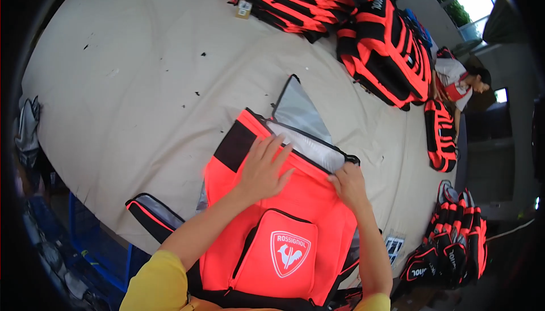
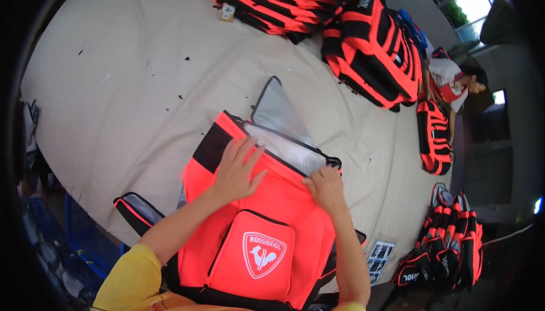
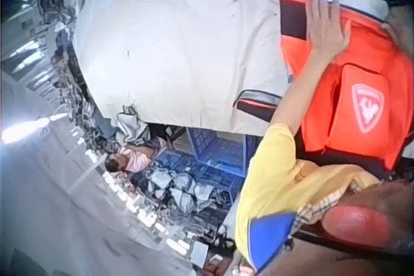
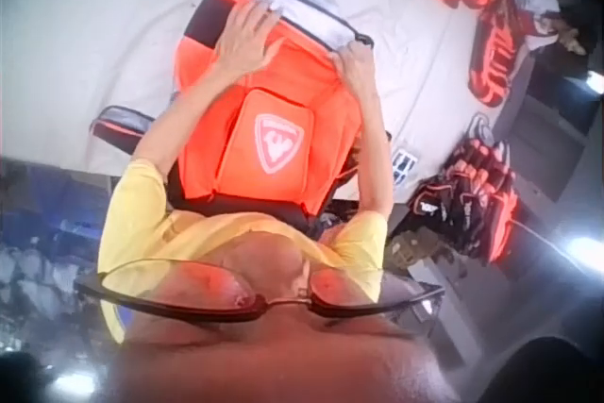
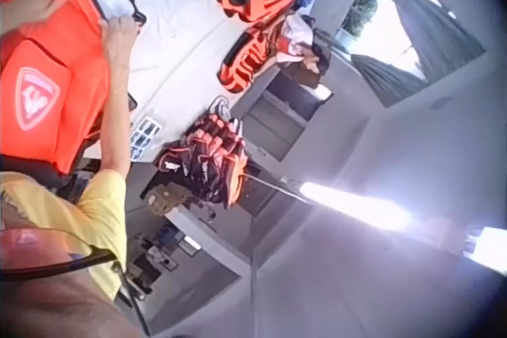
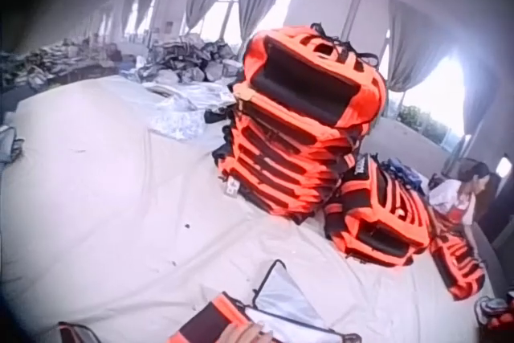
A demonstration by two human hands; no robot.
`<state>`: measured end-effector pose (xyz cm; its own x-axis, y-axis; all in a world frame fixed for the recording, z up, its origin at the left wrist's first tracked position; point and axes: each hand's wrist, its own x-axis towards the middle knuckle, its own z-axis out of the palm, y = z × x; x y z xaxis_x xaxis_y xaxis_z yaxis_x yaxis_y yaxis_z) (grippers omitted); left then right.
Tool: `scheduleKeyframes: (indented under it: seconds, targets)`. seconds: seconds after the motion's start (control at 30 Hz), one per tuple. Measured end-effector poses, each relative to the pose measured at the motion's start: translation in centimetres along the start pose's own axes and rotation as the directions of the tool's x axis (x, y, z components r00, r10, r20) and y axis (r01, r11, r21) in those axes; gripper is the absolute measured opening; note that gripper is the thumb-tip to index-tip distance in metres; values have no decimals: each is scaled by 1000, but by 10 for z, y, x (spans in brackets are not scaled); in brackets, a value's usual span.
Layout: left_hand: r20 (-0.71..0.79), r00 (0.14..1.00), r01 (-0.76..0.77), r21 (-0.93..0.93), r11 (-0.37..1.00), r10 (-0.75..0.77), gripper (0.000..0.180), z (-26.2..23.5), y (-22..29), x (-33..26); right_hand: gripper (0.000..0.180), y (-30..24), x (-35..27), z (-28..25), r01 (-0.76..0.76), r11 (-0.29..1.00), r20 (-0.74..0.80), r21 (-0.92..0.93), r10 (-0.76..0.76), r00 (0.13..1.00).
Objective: Inspecting and assembling components of a red and black backpack in a factory setting.
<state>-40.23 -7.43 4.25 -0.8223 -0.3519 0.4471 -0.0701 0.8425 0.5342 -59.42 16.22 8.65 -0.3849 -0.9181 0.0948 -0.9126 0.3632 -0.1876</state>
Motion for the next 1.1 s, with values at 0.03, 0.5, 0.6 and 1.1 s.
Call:
scheduleKeyframes:
  seconds: [0.03, 0.5, 0.6, 1.1]
  targets:
    - [-1, 998, -56, 2, 998, 56, 58, -3, -7, 21, 33, -13, -5, -11, 36, 999, -15, 31, -36, 999]
    - [399, 724, -325, -522, 789, 562, 61, -50, 65, -65, 38, -127, -134, -29, 97, 892, 39, 442, -127, 991]
    - [562, 569, -343, -501, 794, 600, 65, -51, 66, -77, 41, -145, -140, -15, 65, 851, 75, 521, -121, 990]
    - [751, 345, -488, -369, 791, 563, 47, -6, 72, -108, 41, -150, -182, 78, 75, 843, -16, 533, -78, 997]
